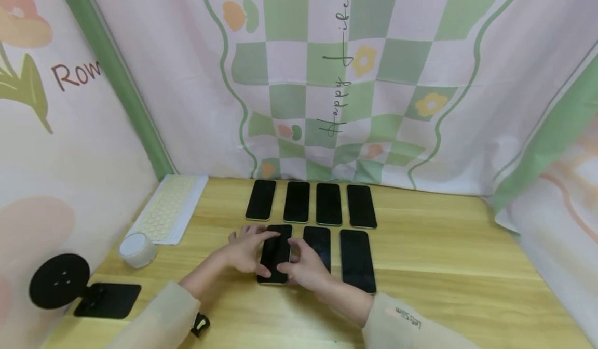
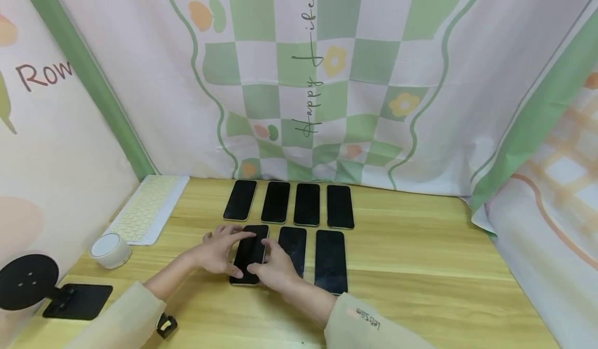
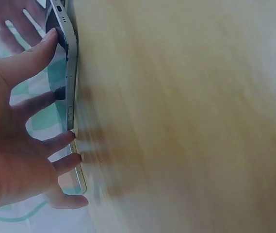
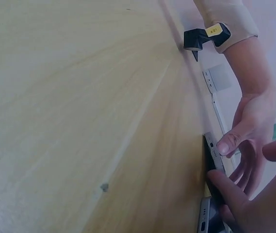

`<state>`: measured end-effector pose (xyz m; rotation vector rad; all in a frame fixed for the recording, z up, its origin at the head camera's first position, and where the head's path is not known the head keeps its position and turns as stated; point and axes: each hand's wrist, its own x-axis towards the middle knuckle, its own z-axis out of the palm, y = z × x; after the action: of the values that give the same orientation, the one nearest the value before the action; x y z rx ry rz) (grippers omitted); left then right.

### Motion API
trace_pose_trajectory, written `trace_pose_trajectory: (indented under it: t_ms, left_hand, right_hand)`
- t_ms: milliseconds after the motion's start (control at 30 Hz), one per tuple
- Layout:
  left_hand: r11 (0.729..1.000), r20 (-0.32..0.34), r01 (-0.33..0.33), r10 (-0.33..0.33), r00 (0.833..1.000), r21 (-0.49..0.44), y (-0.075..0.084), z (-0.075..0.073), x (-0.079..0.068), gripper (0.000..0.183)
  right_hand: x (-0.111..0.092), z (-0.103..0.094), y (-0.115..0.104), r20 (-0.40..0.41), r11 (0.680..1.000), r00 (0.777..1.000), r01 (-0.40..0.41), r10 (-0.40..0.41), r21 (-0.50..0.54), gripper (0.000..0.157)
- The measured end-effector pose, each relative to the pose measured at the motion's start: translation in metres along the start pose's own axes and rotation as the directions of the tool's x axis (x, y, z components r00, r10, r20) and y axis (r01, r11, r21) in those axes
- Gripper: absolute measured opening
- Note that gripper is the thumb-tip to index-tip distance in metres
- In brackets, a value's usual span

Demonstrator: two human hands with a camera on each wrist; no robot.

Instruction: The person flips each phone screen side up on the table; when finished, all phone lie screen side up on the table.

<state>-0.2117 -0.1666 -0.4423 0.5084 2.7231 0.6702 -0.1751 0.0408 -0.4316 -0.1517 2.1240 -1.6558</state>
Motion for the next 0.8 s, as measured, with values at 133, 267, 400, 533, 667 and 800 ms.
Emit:
trace_pose_trajectory:
  t_ms: [133,267,400,533,667,800]
  left_hand:
    - [1.000,-0.007,0.003,-0.003,1.000,0.000,-0.0005,0.0008,0.0006,0.088]
    - [1.000,-0.013,-0.006,0.006,1.000,0.000,-0.0002,-0.0001,0.0013,0.088]
    - [1.000,-0.012,-0.007,0.007,1.000,-0.001,0.0006,-0.0003,0.0022,0.088]
    - [1.000,-0.017,-0.004,0.004,1.000,0.012,0.0017,-0.0002,0.0042,0.088]
    - [0.999,-0.022,0.008,-0.007,1.000,0.036,0.0028,0.0003,0.0054,0.088]
    - [0.998,-0.021,0.024,-0.023,1.000,0.053,0.0036,0.0011,0.0059,0.089]
  right_hand:
    - [-0.0002,0.0001,-0.0033,0.012,1.000,1.000,-0.012,0.012,-0.013,0.076]
    - [0.0001,0.0001,-0.0050,0.023,1.000,1.000,-0.018,0.018,-0.009,0.077]
    - [0.0004,0.0002,-0.0055,0.026,0.999,0.999,-0.025,0.026,-0.029,0.079]
    - [0.0007,0.0000,-0.0069,0.004,0.997,0.999,-0.036,0.037,-0.073,0.078]
    - [0.0010,0.0000,-0.0080,-0.020,0.992,0.999,-0.048,0.046,-0.114,0.076]
    - [0.0010,-0.0007,-0.0088,-0.015,0.993,0.999,-0.049,0.048,-0.103,0.071]
